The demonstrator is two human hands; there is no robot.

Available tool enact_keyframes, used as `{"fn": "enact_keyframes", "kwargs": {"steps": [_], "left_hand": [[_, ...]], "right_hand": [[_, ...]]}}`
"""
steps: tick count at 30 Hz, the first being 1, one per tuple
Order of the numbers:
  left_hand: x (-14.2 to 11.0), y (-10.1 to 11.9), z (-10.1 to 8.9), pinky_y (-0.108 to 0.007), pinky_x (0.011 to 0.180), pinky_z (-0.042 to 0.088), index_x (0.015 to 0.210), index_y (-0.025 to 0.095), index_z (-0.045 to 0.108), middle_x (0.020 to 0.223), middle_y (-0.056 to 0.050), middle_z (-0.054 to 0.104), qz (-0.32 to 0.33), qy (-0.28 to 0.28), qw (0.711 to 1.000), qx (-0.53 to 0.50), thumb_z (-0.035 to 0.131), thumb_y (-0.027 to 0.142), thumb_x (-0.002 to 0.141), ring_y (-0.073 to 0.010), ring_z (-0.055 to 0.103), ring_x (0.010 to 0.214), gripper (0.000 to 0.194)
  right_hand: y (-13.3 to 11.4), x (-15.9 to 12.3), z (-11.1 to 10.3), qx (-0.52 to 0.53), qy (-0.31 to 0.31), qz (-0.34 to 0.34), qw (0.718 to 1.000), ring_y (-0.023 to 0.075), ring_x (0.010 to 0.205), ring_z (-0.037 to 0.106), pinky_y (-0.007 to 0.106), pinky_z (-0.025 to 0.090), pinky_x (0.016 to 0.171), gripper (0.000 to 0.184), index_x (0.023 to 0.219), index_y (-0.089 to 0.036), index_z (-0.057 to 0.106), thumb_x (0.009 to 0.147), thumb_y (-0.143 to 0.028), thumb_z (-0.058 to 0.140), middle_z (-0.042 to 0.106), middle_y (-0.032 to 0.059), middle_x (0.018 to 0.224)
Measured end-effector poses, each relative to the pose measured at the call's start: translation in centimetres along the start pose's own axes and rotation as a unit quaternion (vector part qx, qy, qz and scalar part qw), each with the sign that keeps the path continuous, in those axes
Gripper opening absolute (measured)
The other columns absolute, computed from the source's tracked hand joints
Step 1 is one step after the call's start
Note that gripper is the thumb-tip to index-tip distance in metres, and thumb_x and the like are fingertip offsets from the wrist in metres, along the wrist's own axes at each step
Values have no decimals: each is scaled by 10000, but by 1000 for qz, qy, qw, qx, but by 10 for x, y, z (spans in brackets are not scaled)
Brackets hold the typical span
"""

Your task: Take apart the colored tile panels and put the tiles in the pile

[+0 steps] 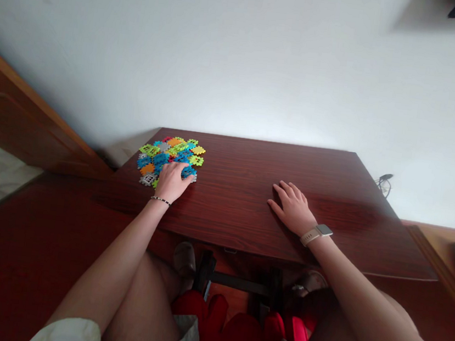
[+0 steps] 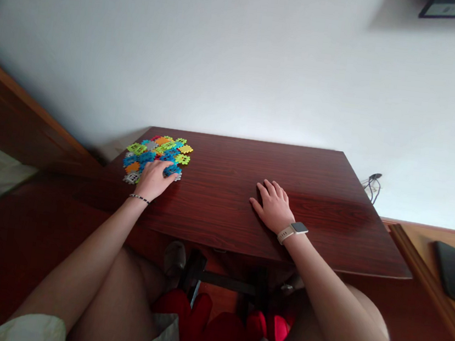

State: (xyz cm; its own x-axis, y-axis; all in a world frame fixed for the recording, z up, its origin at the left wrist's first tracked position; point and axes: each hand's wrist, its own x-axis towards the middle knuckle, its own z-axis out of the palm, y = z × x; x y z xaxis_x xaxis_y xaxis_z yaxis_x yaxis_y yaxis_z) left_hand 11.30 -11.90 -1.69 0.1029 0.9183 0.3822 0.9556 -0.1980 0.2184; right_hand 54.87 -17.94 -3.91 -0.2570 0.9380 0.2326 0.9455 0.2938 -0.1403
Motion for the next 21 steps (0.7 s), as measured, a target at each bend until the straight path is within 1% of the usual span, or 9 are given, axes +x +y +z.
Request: {"fn": "enact_keyframes", "kwargs": {"steps": [6,10,15,21], "left_hand": [[-4,-6,2,-523,1135,471,1301,208,685,1272,-152,728,11,5,1000,16,638,464,1010,-364,622,1236,390],[-5,-8,1,-522,1128,478,1301,196,688,1273,-163,727,6,1,1000,20,642,424,1001,-370,628,1230,380],[-5,-8,2,-534,1133,477,1295,204,685,1275,-163,727,0,0,1000,18,643,425,998,-381,628,1235,372],[-4,-7,3,-523,1143,480,1360,195,638,1296,-154,736,-9,10,1000,9,658,394,988,-369,635,1232,423]], "right_hand": [[1,0,2,2,11,-3,1000,419,1575,410,622,394,1253,652,1599,-183,546,1093,-575,421,517,179,1678],[2,0,3,2,10,-1,1000,422,1580,406,619,390,1259,660,1603,-177,543,1092,-576,421,514,179,1681],[2,0,3,-1,7,-2,1000,417,1585,399,624,392,1257,655,1614,-192,536,1090,-569,432,514,179,1683],[0,0,2,1,5,3,1000,420,1586,394,620,386,1262,661,1604,-167,543,1090,-567,425,509,181,1685]]}}
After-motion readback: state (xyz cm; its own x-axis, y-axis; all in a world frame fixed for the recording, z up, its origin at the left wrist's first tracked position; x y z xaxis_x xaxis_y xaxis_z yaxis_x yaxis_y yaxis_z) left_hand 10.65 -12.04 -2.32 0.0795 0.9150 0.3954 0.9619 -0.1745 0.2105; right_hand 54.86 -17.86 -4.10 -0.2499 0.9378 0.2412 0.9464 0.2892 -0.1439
